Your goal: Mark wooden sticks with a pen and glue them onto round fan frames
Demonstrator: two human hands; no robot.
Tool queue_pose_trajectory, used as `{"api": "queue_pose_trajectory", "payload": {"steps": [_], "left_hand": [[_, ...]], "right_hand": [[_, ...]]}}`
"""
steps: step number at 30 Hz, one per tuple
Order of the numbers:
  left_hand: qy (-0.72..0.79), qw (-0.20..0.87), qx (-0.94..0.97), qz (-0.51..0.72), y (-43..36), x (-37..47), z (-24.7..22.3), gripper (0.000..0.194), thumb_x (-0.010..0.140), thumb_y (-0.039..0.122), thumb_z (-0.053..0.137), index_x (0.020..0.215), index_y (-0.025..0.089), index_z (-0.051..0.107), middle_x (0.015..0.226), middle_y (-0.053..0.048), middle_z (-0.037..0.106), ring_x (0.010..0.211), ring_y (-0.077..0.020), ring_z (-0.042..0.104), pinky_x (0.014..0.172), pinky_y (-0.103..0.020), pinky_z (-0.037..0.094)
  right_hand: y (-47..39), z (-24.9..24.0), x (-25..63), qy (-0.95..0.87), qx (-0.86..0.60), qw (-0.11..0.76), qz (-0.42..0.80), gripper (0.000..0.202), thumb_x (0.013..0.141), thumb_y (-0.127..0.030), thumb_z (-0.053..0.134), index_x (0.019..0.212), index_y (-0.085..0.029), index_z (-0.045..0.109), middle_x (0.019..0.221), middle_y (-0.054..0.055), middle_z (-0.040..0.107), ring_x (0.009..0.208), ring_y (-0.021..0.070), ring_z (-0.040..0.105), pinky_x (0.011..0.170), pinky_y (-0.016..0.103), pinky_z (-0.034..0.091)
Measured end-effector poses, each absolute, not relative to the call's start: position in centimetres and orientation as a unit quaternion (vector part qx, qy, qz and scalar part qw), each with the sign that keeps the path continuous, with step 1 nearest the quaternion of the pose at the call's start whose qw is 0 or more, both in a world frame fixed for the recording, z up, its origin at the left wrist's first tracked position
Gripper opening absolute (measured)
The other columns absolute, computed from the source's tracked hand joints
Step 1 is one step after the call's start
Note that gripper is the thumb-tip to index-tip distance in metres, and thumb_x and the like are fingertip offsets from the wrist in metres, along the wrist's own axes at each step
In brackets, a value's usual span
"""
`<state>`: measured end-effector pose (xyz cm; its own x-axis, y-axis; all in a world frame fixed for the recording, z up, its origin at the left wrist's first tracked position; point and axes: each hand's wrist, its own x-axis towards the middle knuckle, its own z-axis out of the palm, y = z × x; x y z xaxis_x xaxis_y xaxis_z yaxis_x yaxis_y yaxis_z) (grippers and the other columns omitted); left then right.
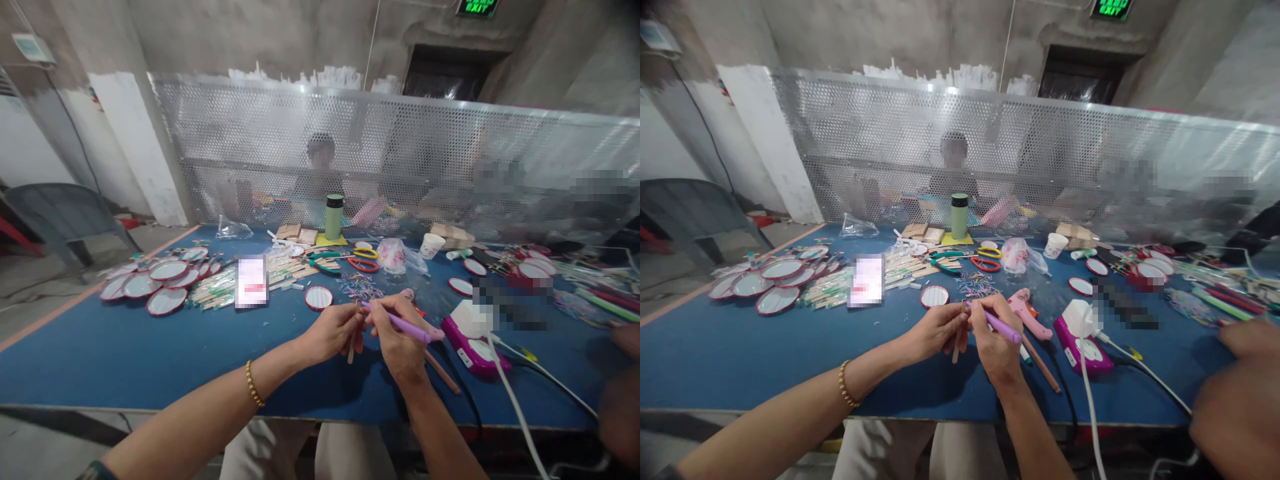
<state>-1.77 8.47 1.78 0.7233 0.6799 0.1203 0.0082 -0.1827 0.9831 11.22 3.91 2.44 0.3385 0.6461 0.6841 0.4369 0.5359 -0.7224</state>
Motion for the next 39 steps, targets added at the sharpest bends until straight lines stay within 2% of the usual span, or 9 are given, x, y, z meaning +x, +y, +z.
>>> {"api": "queue_pose_trajectory", "payload": {"steps": [12,25,32,39], "left_hand": [[0.24,0.587,0.717,0.289,8.65,-1.75,1.3,0.066,0.08,0.083,0.041,0.081,0.018,0.049,0.055,0.002,0.057,0.038,-0.0083,0.046,0.037,-0.02,0.035],[0.219,0.626,0.691,0.288,8.51,-1.68,1.94,0.063,0.079,0.081,0.048,0.081,0.018,0.05,0.055,0.002,0.057,0.037,-0.0075,0.046,0.038,-0.018,0.033],[0.221,0.616,0.699,0.288,8.52,-1.71,1.82,0.063,0.081,0.081,0.046,0.082,0.018,0.05,0.057,0.001,0.058,0.039,-0.0083,0.048,0.038,-0.019,0.034],[0.229,0.605,0.706,0.288,8.51,-1.7,1.71,0.066,0.078,0.084,0.043,0.081,0.018,0.048,0.057,0.001,0.057,0.039,-0.0084,0.048,0.038,-0.019,0.034]], "right_hand": [[3.86,2.65,11.19,-0.582,-0.474,0.658,0.059,0.02,0.086,-0.026,0.061,0.067,-0.021,0.06,0.055,-0.005,0.062,0.04,0.0096,0.054,0.041,0.021,0.045],[3.8,2.75,11.04,-0.538,-0.473,0.69,0.107,0.022,0.085,-0.032,0.063,0.068,-0.019,0.062,0.053,-0.003,0.063,0.038,0.0098,0.053,0.038,0.021,0.046],[3.76,2.74,11.06,-0.557,-0.462,0.683,0.095,0.019,0.086,-0.027,0.063,0.068,-0.019,0.062,0.053,-0.004,0.062,0.04,0.0086,0.054,0.04,0.019,0.046],[3.76,2.68,11.14,-0.557,-0.478,0.673,0.093,0.021,0.086,-0.032,0.062,0.069,-0.02,0.061,0.053,-0.003,0.062,0.04,0.0102,0.054,0.039,0.021,0.045]]}}
